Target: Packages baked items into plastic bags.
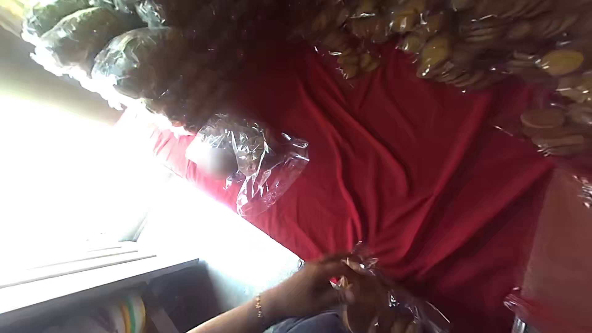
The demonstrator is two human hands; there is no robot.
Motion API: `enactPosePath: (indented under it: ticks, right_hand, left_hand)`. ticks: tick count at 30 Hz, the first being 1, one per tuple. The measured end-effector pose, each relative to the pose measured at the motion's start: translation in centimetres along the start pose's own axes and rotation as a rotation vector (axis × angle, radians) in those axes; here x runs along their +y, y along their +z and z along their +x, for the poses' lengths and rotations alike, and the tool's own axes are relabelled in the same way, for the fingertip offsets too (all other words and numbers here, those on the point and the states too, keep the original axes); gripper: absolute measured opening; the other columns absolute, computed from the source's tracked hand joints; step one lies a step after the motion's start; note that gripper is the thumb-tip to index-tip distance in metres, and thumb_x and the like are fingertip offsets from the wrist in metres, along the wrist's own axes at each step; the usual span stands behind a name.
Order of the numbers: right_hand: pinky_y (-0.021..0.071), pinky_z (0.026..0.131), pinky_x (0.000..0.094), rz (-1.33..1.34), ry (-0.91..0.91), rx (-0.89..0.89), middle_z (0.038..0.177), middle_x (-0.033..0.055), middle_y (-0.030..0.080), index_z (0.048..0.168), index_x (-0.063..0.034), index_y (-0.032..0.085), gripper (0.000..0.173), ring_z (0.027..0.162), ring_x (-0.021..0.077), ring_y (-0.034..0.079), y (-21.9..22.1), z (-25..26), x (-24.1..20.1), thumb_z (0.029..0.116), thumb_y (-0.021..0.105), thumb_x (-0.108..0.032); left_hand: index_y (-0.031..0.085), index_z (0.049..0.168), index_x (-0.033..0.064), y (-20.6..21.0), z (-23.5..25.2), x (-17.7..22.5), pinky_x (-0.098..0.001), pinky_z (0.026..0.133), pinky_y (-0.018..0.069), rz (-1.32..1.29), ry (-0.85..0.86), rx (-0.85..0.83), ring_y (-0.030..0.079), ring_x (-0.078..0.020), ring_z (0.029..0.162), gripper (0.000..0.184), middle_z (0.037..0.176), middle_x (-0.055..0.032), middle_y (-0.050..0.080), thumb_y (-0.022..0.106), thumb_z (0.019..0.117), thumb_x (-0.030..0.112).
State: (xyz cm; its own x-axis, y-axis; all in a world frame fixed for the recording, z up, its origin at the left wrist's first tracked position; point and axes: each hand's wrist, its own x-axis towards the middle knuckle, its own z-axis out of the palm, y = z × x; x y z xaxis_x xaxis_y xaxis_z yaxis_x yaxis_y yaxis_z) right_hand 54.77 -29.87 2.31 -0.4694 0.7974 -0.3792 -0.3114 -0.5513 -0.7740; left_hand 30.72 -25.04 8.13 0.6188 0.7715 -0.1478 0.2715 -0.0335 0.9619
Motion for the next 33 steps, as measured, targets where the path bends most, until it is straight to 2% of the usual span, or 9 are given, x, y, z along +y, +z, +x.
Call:
enactPosePath:
  ticks: [3, 5, 9, 14, 16, 19, 24, 31, 33]
  right_hand:
    - [0.0569, 0.092, 0.0324, -0.031, -0.221, -0.264, 0.106, -0.0003, 0.071, 0.129, 0.0011, 0.057, 0.051, 0.097, 0.0076, 0.068, -2.8, 3.0, 6.1, 0.0905, 0.074, -0.027]
    - [0.0577, 0.086, 0.0333, 0.073, -0.089, -0.137, 0.098, -0.0021, 0.072, 0.115, -0.0116, 0.067, 0.030, 0.090, 0.0091, 0.069, 0.2, 4.8, 2.4, 0.0880, 0.075, -0.023]
    - [0.0606, 0.068, 0.0287, 0.334, -0.181, 0.208, 0.083, -0.0035, 0.073, 0.097, -0.0217, 0.070, 0.021, 0.073, 0.0082, 0.070, 10.1, 12.3, -4.1, 0.0791, 0.079, -0.026]
    - [0.0510, 0.107, 0.0381, -0.528, -1.003, -0.071, 0.140, 0.0229, 0.055, 0.134, 0.0094, 0.049, 0.068, 0.129, 0.0230, 0.058, 14.7, 26.7, -2.2, 0.0818, 0.079, -0.023]
    - [0.0424, 0.115, 0.0351, -0.863, -1.096, -0.143, 0.148, 0.0198, 0.045, 0.119, -0.0099, 0.056, 0.043, 0.141, 0.0201, 0.046, 15.0, 29.5, -0.3, 0.0904, 0.074, -0.036]
    - [0.0374, 0.120, 0.0435, -1.041, -1.173, -0.262, 0.152, 0.0158, 0.047, 0.119, -0.0168, 0.065, 0.032, 0.146, 0.0269, 0.040, 14.4, 30.9, 1.8, 0.0951, 0.069, -0.038]
    - [0.0333, 0.122, 0.0435, -1.115, -1.247, -0.399, 0.153, 0.0055, 0.047, 0.119, -0.0203, 0.062, 0.021, 0.151, 0.0277, 0.032, 14.6, 29.2, 1.6, 0.1005, 0.062, -0.031]
    - [0.0416, 0.108, 0.0250, -1.012, -0.475, -0.142, 0.125, 0.0223, 0.067, 0.127, 0.0161, 0.058, 0.072, 0.122, 0.0142, 0.061, 18.0, 26.9, -2.6, 0.0824, 0.077, -0.037]
    - [0.0440, 0.096, 0.0159, -0.941, -0.153, -0.028, 0.111, 0.0182, 0.071, 0.119, 0.0141, 0.064, 0.042, 0.105, 0.0056, 0.064, 21.9, 26.1, -4.8, 0.0909, 0.068, -0.017]
  left_hand:
    - [0.078, 0.094, 0.0097, -7.4, 0.2, 0.2, -0.0553, 0.116, 0.0341, 0.875, -0.019, 0.398, 0.043, -0.0367, 0.144, 0.016, 0.149, -0.0156, 0.054, 0.065, 0.0952, 0.019]
    - [0.078, 0.111, 0.0147, -12.5, 0.3, -1.3, -0.0606, 0.109, 0.0352, 1.119, -0.301, 0.485, 0.046, -0.0406, 0.140, 0.022, 0.155, -0.0109, 0.049, 0.062, 0.0974, 0.021]
    - [0.053, 0.148, 0.0105, -19.5, -0.5, -3.0, -0.0504, 0.101, 0.0500, 0.866, -0.545, 0.467, 0.057, -0.0377, 0.128, 0.052, 0.158, -0.0139, 0.043, 0.040, 0.0998, -0.005]
    - [0.026, 0.161, 0.0076, -23.4, -4.6, -3.1, -0.0272, 0.104, 0.0461, 0.266, -0.245, 0.437, 0.048, -0.0124, 0.137, 0.074, 0.168, -0.0140, 0.021, 0.048, 0.0924, -0.007]
    - [0.022, 0.161, 0.0050, -24.6, -5.9, -4.7, -0.0211, 0.084, 0.0484, 0.139, -0.140, 0.419, 0.053, -0.0070, 0.119, 0.076, 0.168, -0.0180, 0.015, 0.049, 0.0914, -0.008]
    - [0.020, 0.161, 0.0012, -25.1, -7.5, -6.0, -0.0299, 0.112, 0.0413, 0.208, -0.111, 0.426, 0.036, -0.0192, 0.149, 0.082, 0.169, -0.0198, 0.011, 0.053, 0.0875, -0.011]
    - [0.022, 0.161, 0.0027, -25.4, -7.2, -6.7, -0.0340, 0.096, 0.0508, 0.278, -0.255, 0.570, 0.060, -0.0237, 0.123, 0.082, 0.165, -0.0224, 0.024, 0.055, 0.0867, -0.008]
    - [0.055, 0.144, 0.0049, -20.7, -7.6, -6.5, -0.0332, 0.084, 0.0585, 0.851, 0.322, 0.487, 0.070, -0.0222, 0.112, 0.051, 0.148, -0.0099, 0.057, 0.052, 0.0937, -0.004]
    - [0.055, 0.143, 0.0046, -18.7, -7.2, -6.9, -0.0304, 0.070, 0.0581, 0.891, 0.351, 0.483, 0.073, -0.0204, 0.097, 0.053, 0.150, -0.0092, 0.055, 0.054, 0.0917, -0.007]
